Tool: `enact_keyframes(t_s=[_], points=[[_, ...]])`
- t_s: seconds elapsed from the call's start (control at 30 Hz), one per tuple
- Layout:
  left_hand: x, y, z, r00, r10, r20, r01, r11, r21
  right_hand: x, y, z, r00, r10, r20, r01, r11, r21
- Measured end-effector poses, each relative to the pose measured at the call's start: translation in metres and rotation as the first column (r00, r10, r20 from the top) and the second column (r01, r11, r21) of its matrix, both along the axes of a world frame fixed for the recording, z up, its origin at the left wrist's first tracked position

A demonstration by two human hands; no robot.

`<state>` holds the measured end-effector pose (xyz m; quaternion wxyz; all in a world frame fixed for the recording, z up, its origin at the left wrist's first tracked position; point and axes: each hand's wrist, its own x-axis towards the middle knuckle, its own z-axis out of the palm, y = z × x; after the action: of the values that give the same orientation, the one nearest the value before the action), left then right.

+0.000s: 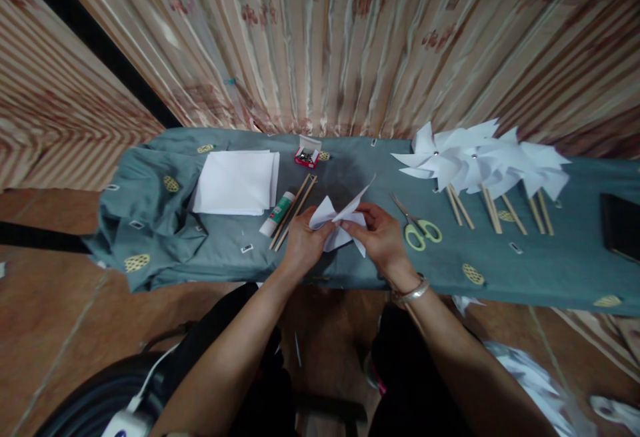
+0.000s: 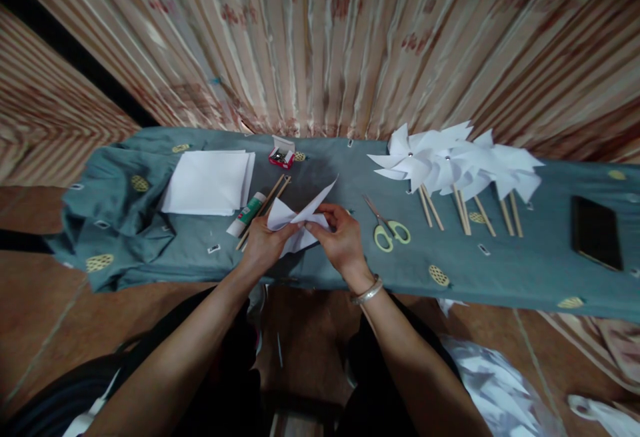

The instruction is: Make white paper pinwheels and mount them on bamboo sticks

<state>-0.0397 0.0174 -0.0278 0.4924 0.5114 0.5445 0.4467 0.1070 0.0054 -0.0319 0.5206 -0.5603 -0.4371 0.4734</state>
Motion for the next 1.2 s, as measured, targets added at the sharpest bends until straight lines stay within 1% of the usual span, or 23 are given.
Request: enact_keyframes(t_s=[0.17,0.33,0.53,0.67,0.83,0.93,1.07,1.2], points=[[-0.0004,0.0001,0.0005,1.000,-0.008,-0.025,0.008,1.000,0.010,-0.0012,0.0002,0.0001,0.998,-0.003,-0.057,0.002,1.000,-0.017],[-0.0006,0.0003,0.0003,0.999,-0.019,-0.036,0.020,0.999,0.029,-0.0011,0.0008,-0.0012,0.999,-0.010,-0.038,0.009,1.000,-0.018],[-0.0008,0.0011,-0.0032,0.999,-0.009,-0.039,0.011,0.999,0.034,-0.0002,-0.0001,-0.0006,0.999,0.012,-0.036,-0.013,1.000,-0.028],[-0.0006,0.0006,-0.0054,1.000,-0.014,-0.028,0.015,0.998,0.054,-0.0007,-0.0006,-0.0010,0.999,0.004,-0.044,-0.005,1.000,-0.029],[0.0007,-0.0005,-0.0022,0.999,0.001,-0.033,0.001,0.999,0.040,-0.0009,0.0002,-0.0026,0.999,0.010,-0.046,-0.010,1.000,-0.004],[0.0013,0.0007,0.0004,1.000,0.007,-0.005,-0.007,0.999,0.031,-0.0004,0.0010,-0.0026,1.000,0.016,-0.024,-0.016,1.000,0.005],[0.0010,0.0037,-0.0002,0.997,-0.005,0.072,0.003,1.000,0.024,-0.0004,0.0013,-0.0018,1.000,0.014,-0.017,-0.013,0.999,0.032],[0.0009,0.0041,-0.0013,0.994,-0.001,0.111,0.005,0.999,-0.038,-0.0005,0.0017,-0.0010,1.000,0.014,0.001,-0.014,0.999,0.049]])
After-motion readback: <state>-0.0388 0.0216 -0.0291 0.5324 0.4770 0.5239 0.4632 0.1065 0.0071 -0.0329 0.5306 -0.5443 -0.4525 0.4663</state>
